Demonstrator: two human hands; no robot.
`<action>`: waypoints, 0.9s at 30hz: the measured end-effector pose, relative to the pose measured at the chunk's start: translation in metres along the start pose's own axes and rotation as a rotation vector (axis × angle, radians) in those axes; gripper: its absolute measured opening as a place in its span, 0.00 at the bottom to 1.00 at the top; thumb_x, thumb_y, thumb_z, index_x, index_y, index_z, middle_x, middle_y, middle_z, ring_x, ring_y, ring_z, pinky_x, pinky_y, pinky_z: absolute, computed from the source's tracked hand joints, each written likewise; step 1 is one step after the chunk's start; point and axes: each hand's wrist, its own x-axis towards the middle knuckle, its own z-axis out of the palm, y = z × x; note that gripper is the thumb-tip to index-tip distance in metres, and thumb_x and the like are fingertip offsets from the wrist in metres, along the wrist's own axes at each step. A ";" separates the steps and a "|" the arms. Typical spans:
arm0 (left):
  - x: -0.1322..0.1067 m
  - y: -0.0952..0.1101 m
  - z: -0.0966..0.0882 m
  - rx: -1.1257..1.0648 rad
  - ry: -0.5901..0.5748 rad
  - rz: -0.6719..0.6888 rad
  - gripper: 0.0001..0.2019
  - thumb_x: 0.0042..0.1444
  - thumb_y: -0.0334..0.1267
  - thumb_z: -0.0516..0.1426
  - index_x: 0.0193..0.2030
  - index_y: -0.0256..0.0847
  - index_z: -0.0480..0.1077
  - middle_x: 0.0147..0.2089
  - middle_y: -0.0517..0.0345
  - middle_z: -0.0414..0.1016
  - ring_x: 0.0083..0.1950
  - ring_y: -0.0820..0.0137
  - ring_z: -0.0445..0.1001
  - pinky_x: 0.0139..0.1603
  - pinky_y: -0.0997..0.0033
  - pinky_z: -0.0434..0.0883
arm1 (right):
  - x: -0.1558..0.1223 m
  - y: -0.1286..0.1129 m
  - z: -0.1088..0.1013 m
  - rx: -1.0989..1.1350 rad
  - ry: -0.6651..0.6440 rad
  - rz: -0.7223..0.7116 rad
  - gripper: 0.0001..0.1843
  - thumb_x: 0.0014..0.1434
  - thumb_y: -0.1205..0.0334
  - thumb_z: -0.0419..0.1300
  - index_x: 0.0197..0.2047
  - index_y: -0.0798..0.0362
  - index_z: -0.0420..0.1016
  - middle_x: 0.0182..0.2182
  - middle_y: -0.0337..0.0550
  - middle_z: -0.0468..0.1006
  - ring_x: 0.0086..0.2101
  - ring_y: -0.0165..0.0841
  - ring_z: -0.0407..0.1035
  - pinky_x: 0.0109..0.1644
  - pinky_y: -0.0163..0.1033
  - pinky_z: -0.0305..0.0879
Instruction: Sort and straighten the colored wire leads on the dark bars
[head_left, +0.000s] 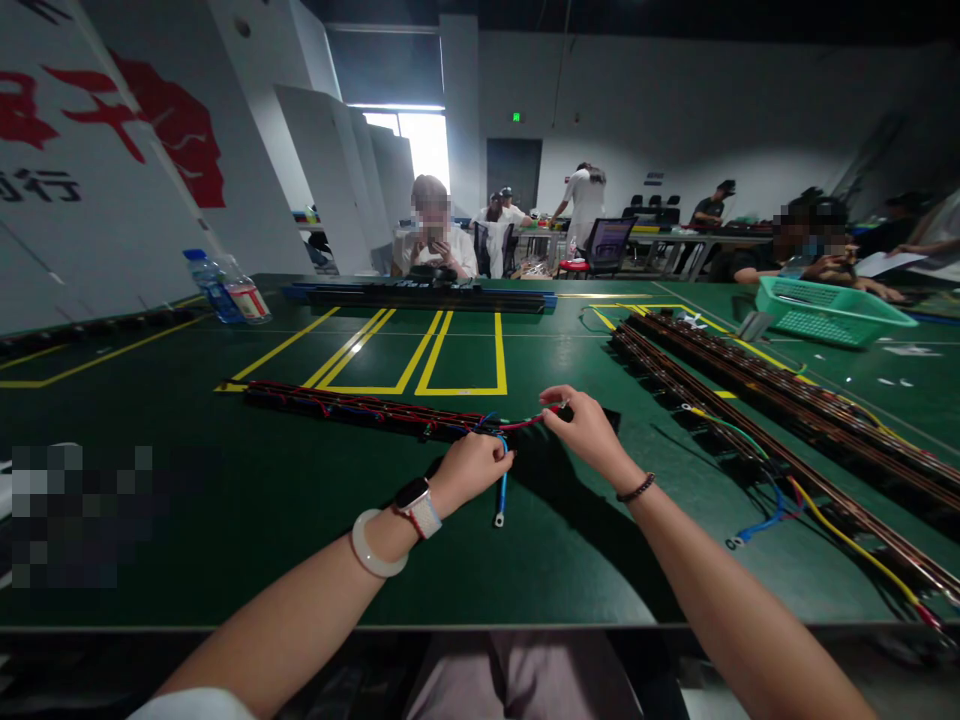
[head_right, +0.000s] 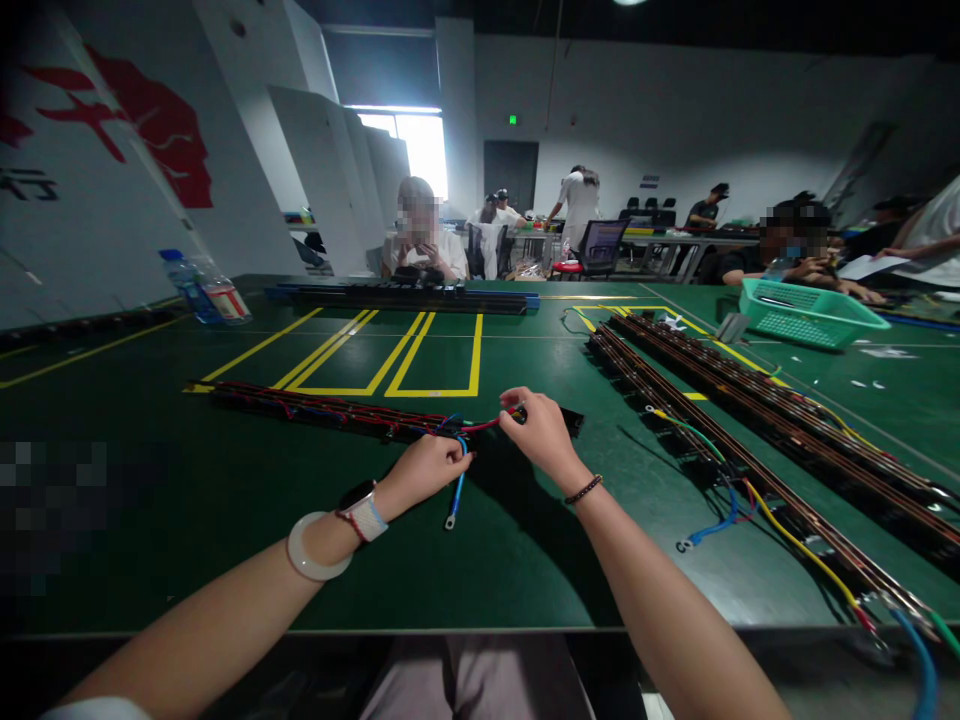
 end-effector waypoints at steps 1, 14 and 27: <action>0.000 -0.001 0.001 -0.021 0.007 0.003 0.18 0.58 0.45 0.52 0.21 0.37 0.69 0.23 0.55 0.72 0.24 0.74 0.67 0.28 0.75 0.53 | 0.000 0.003 -0.003 -0.002 -0.003 0.015 0.14 0.54 0.62 0.57 0.45 0.53 0.70 0.41 0.43 0.76 0.41 0.35 0.69 0.47 0.39 0.62; 0.004 -0.002 0.005 -0.523 -0.161 -0.220 0.16 0.57 0.41 0.54 0.22 0.35 0.64 0.19 0.58 0.69 0.17 0.74 0.68 0.17 0.79 0.60 | 0.061 0.004 -0.015 -0.442 -0.831 -0.057 0.32 0.48 0.65 0.63 0.58 0.46 0.67 0.54 0.46 0.70 0.57 0.44 0.60 0.63 0.54 0.45; 0.001 0.008 0.012 -1.523 -0.359 -0.412 0.08 0.64 0.32 0.48 0.41 0.29 0.66 0.38 0.42 0.77 0.38 0.68 0.78 0.54 0.59 0.68 | 0.068 0.003 0.000 -0.278 -1.083 -0.102 0.17 0.45 0.59 0.65 0.39 0.58 0.76 0.27 0.37 0.75 0.25 0.25 0.62 0.26 0.30 0.52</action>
